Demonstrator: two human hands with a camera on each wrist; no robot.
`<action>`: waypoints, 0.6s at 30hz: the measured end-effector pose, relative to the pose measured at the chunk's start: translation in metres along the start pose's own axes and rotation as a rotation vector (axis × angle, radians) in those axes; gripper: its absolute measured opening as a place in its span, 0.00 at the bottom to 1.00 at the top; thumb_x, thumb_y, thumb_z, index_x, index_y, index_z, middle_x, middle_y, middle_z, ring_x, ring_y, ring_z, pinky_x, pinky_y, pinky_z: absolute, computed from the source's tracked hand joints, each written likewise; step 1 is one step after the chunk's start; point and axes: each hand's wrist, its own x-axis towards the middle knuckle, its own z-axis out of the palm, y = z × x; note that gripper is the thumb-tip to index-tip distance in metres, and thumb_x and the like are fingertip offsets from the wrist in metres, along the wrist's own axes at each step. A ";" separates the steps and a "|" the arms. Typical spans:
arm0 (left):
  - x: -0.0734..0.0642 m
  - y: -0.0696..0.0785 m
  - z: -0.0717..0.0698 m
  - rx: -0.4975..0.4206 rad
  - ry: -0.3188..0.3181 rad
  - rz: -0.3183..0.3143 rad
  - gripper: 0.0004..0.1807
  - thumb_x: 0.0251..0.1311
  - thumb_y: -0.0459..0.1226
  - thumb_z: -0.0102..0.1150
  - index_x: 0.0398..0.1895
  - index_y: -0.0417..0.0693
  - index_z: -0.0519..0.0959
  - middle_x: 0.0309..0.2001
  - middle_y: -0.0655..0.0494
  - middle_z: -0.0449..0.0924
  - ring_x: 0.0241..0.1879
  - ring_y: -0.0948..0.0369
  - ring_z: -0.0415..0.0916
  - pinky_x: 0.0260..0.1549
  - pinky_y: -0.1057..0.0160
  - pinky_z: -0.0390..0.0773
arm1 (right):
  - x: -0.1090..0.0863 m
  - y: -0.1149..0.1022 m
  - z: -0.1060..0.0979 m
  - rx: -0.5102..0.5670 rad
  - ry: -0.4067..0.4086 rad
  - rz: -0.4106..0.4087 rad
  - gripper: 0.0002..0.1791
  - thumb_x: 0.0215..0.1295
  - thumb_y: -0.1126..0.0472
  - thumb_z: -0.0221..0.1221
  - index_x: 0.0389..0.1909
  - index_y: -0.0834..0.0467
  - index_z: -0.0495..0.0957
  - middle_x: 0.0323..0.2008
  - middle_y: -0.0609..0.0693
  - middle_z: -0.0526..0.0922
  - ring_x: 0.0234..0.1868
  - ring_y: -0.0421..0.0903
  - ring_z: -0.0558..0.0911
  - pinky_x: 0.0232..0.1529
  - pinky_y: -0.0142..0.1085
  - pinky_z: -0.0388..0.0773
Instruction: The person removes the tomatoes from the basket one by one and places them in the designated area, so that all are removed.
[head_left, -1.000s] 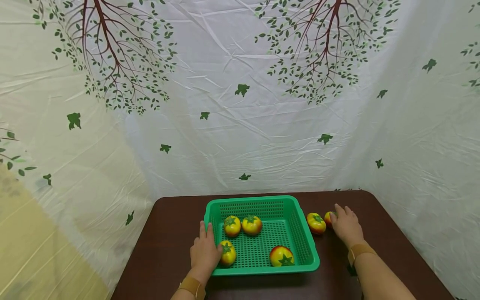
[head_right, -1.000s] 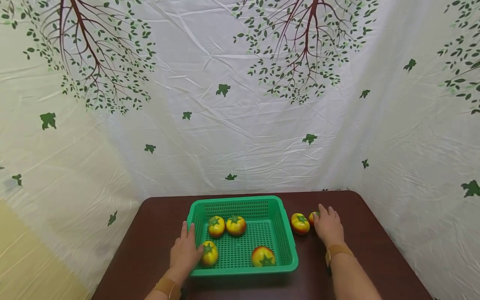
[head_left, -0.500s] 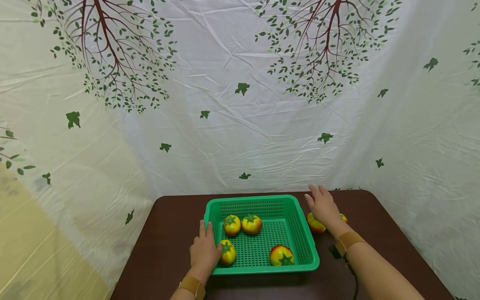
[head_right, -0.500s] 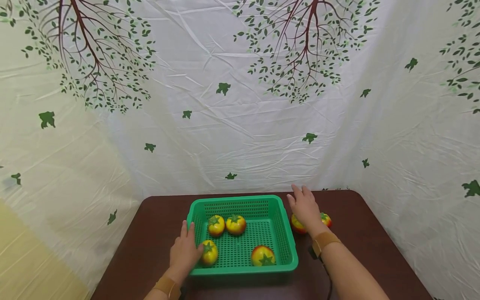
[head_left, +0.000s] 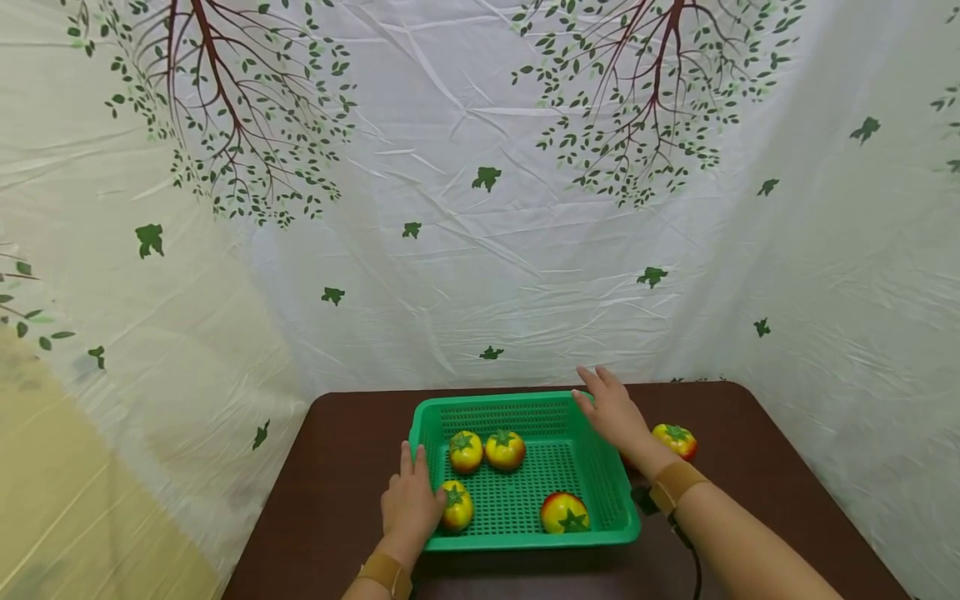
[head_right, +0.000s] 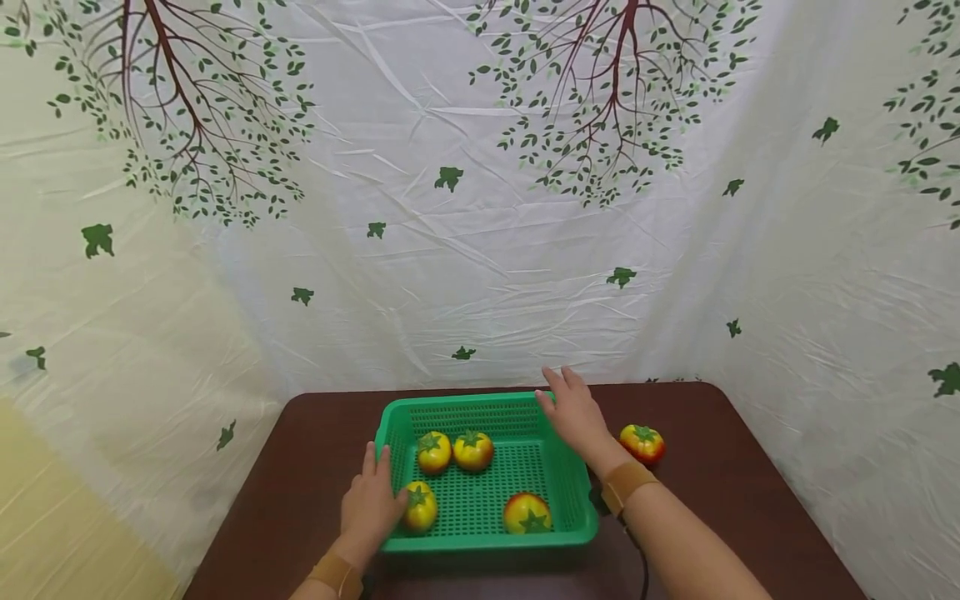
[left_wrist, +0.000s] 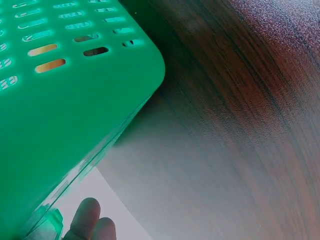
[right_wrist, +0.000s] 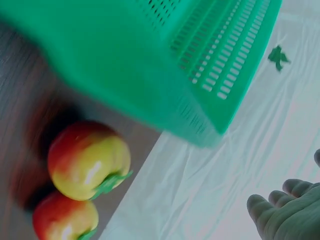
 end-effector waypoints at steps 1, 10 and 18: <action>0.000 0.000 0.000 -0.001 -0.001 0.001 0.45 0.58 0.46 0.69 0.77 0.47 0.61 0.80 0.43 0.52 0.35 0.52 0.71 0.31 0.50 0.75 | 0.000 -0.003 0.001 0.006 -0.007 -0.006 0.32 0.79 0.50 0.47 0.77 0.60 0.57 0.76 0.72 0.53 0.74 0.73 0.55 0.65 0.70 0.62; 0.001 0.000 0.003 -0.005 0.025 0.012 0.44 0.57 0.45 0.69 0.76 0.46 0.62 0.79 0.43 0.52 0.35 0.51 0.72 0.29 0.50 0.74 | -0.007 -0.025 0.017 0.058 -0.117 -0.028 0.33 0.78 0.50 0.48 0.77 0.59 0.56 0.77 0.71 0.50 0.75 0.74 0.53 0.66 0.70 0.62; 0.000 0.000 0.003 -0.003 0.033 0.018 0.44 0.57 0.45 0.69 0.76 0.46 0.63 0.79 0.42 0.53 0.35 0.51 0.72 0.27 0.51 0.73 | -0.018 -0.036 0.034 0.045 -0.212 -0.056 0.32 0.77 0.51 0.51 0.76 0.60 0.60 0.74 0.75 0.55 0.74 0.75 0.56 0.67 0.69 0.61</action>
